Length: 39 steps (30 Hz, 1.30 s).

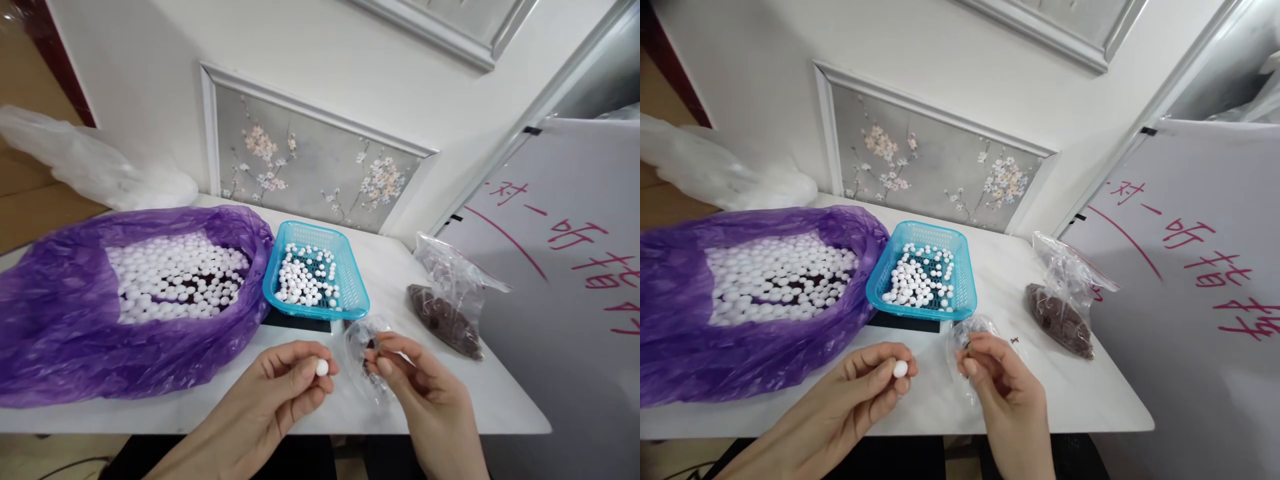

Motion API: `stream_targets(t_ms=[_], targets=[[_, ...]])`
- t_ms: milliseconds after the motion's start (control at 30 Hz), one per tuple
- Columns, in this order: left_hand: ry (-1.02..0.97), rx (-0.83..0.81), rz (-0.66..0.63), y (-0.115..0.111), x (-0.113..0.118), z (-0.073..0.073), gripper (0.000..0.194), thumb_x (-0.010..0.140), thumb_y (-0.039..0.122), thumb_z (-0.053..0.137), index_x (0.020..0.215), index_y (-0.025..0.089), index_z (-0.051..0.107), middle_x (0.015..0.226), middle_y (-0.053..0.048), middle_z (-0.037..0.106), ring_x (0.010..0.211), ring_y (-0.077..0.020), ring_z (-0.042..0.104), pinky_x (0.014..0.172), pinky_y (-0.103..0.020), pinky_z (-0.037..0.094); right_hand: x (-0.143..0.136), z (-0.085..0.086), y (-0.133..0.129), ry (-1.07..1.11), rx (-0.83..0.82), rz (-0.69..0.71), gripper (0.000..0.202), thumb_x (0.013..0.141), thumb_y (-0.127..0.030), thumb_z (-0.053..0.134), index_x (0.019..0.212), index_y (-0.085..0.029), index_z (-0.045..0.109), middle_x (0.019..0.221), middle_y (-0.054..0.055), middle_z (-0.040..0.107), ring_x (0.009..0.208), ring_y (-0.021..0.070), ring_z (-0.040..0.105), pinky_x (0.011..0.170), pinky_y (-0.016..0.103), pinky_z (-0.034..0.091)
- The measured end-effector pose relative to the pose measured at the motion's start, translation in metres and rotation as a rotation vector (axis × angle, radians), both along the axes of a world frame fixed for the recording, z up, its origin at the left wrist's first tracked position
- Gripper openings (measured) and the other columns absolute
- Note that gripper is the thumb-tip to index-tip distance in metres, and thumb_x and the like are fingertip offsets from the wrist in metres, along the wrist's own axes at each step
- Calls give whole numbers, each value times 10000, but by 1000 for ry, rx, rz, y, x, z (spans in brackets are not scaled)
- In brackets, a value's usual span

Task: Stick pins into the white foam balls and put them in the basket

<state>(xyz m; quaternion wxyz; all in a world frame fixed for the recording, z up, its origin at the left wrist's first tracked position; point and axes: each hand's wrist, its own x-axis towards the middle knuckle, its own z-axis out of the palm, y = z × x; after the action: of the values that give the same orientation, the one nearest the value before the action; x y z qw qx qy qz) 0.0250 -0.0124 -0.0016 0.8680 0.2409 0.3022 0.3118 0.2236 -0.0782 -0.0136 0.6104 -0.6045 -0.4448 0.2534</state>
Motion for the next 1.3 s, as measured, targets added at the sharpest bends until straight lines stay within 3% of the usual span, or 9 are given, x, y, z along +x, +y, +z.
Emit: stream_targets(t_ms=[133, 300, 433, 600, 767, 900, 1100, 1300], targets=[[-21, -25, 37, 0, -4, 0, 190, 670, 211, 887, 828, 156, 797, 825, -22, 757, 723, -87, 705, 724, -126, 570, -35, 8, 0, 176, 90, 129, 71, 794, -299, 780, 755, -242, 762, 906, 52, 724, 645, 163, 683, 618, 298, 623], [-97, 47, 36, 0, -8, 0, 157, 713, 269, 861, 790, 161, 777, 677, 14, 680, 618, -74, 642, 665, -154, 548, -70, 6, 7, 283, 197, 283, 70, 854, -291, 727, 794, -266, 751, 775, 6, 665, 620, 141, 633, 601, 279, 555], [-165, 72, 34, 1, -11, -3, 128, 731, 249, 851, 769, 158, 769, 679, 16, 666, 621, -59, 624, 658, -143, 523, -80, -1, 13, 326, 241, 296, 97, 853, -253, 730, 757, -261, 744, 747, -4, 613, 732, 151, 617, 692, 264, 533], [-177, 129, 23, 1, -11, -8, 144, 785, 285, 805, 759, 150, 760, 605, 11, 640, 590, -86, 625, 637, -183, 530, -83, -9, 16, 473, 285, 375, 126, 895, -202, 682, 814, -273, 747, 806, -18, 589, 643, 109, 613, 602, 242, 508], [-55, 82, 106, -1, -13, -5, 191, 679, 302, 879, 802, 176, 806, 702, 6, 729, 629, -87, 674, 668, -157, 555, -83, -7, 13, 584, 234, 295, 81, 861, -280, 738, 790, -248, 760, 761, -12, 642, 569, 103, 627, 572, 242, 524], [-46, 86, 119, -2, -15, 1, 170, 672, 281, 884, 797, 185, 820, 721, -2, 757, 679, -86, 689, 700, -143, 557, -83, -4, 8, 654, 161, 306, 65, 844, -308, 759, 831, -245, 766, 750, -7, 712, 530, 87, 640, 545, 209, 542], [-131, 163, 91, -1, -15, 1, 142, 693, 242, 872, 803, 186, 802, 662, 4, 716, 571, -98, 653, 610, -189, 545, -89, -1, 3, 578, 160, 285, 43, 846, -289, 760, 876, -259, 750, 614, -29, 705, 541, 97, 657, 571, 193, 545], [-214, 165, 45, -1, -13, -2, 53, 773, 212, 810, 780, 172, 777, 665, 6, 691, 531, -99, 654, 585, -201, 513, -97, 3, 5, 391, 318, 224, 89, 866, -185, 725, 853, -266, 759, 758, -16, 687, 579, 93, 632, 563, 199, 530]])
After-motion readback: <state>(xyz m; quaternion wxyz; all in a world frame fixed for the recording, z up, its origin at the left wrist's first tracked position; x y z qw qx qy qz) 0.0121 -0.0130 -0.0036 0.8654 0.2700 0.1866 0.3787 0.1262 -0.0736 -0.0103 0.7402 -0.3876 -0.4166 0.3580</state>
